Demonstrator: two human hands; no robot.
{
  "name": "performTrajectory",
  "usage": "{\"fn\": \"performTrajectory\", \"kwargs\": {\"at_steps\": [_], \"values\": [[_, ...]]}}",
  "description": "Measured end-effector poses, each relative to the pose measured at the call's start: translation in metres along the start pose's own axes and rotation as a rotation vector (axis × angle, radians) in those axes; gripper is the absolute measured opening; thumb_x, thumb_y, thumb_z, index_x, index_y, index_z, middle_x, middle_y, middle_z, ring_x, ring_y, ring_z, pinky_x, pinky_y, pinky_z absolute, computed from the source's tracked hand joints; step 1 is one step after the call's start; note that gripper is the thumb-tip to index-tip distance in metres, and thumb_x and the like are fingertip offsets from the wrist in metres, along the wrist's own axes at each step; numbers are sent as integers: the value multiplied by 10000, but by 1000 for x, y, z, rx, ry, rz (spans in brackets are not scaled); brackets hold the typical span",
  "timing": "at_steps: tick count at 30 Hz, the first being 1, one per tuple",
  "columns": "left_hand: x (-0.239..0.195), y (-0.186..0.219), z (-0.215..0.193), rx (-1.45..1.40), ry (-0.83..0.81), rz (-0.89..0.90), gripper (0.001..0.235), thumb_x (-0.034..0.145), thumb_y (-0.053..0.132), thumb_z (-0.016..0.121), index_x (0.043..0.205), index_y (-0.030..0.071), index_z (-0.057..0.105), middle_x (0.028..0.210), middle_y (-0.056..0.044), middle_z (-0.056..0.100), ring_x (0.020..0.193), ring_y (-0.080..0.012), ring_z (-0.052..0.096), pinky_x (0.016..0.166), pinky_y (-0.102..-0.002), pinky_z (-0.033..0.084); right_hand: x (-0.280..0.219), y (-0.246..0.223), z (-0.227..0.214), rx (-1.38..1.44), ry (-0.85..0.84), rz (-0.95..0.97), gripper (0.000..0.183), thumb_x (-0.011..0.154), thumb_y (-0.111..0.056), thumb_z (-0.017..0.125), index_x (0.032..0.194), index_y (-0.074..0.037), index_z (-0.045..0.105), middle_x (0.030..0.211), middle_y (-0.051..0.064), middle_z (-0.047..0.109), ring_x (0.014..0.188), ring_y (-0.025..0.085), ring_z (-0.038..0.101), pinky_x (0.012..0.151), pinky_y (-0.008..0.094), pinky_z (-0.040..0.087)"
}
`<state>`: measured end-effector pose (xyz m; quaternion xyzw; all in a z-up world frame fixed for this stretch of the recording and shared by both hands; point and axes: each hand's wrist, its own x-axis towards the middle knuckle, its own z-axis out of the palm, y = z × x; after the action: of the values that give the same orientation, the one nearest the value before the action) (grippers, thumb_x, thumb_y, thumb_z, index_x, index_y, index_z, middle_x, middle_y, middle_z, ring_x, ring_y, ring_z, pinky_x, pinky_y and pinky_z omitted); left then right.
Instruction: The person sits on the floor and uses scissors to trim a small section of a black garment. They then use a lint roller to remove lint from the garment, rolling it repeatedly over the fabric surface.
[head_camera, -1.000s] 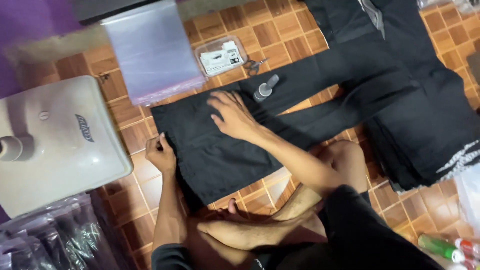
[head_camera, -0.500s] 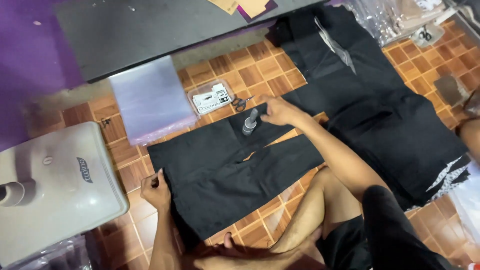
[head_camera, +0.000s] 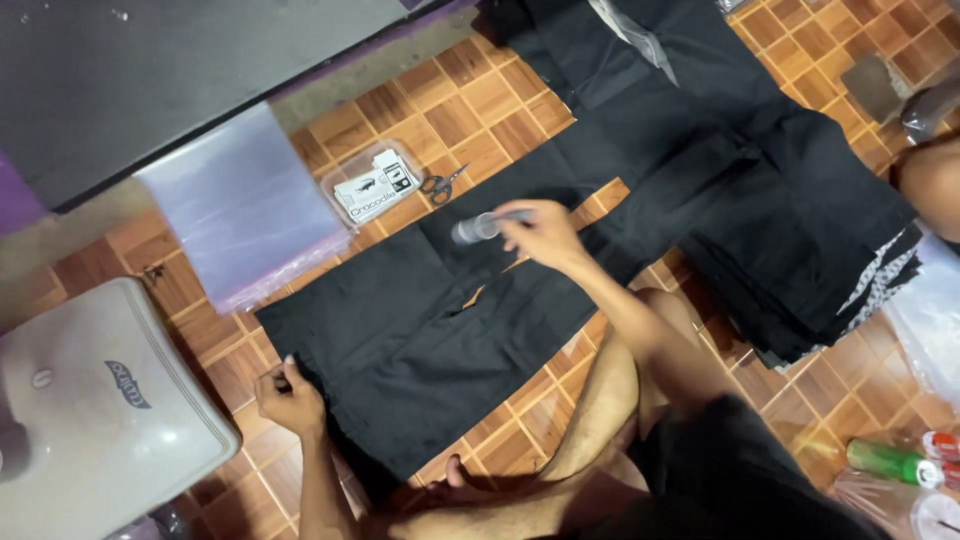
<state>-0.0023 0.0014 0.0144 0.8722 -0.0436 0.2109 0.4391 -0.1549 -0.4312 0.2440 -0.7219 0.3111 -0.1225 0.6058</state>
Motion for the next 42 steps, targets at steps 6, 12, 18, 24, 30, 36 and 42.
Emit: {"fn": "performTrajectory", "kwargs": {"at_steps": [6,12,18,24,30,36,42], "values": [[2,18,-4,13,64,-74,265,1128,263,710,970,51,692,721,-139,641,704,-366,648,719,-413,532,-55,104,-42,370,303,116,392,983,7,597,1374,-6,618,1158,335,695,814,258,749,628,258,598],[-1,0,12,-515,280,43,442,949,-210,267,1358,-156,425,1172,-300,427,1092,-452,603,1023,-545,538,-5,260,-56,-64,470,86,419,978,-23,644,1391,-91,634,786,148,729,597,156,669,506,277,535],[9,61,-21,229,-405,101,511,1056,396,566,1543,246,530,1685,-53,379,1556,-279,287,1204,-643,153,-7,185,-6,-426,425,-321,390,1011,-18,573,1395,-6,640,1107,265,660,1048,447,668,933,461,557],[12,66,-15,412,-566,-77,652,1076,559,362,1657,267,309,1758,-48,158,1613,-244,92,1265,-594,9,-26,172,12,-1004,2,-285,468,1079,-219,488,1534,-110,488,1179,234,658,1035,387,726,916,430,614],[14,67,-17,397,-560,-63,643,1065,536,426,1646,278,327,1752,-39,167,1607,-258,114,1253,-621,47,39,184,-34,-1004,160,19,523,1049,-102,500,1550,-8,384,1124,322,659,1041,481,712,878,532,622],[10,53,-14,359,-509,-14,615,1062,524,461,1615,263,398,1724,0,279,1599,-248,166,1238,-627,55,97,204,-93,-748,261,194,522,1005,-244,600,1521,-235,519,1218,229,713,1203,350,651,977,492,567],[9,53,-15,308,-445,6,596,1035,499,536,1575,257,468,1687,14,366,1578,-259,239,1231,-624,101,149,74,-89,-820,171,-115,357,1008,-232,596,1345,-170,692,1103,219,742,1108,388,694,888,504,592]]}}
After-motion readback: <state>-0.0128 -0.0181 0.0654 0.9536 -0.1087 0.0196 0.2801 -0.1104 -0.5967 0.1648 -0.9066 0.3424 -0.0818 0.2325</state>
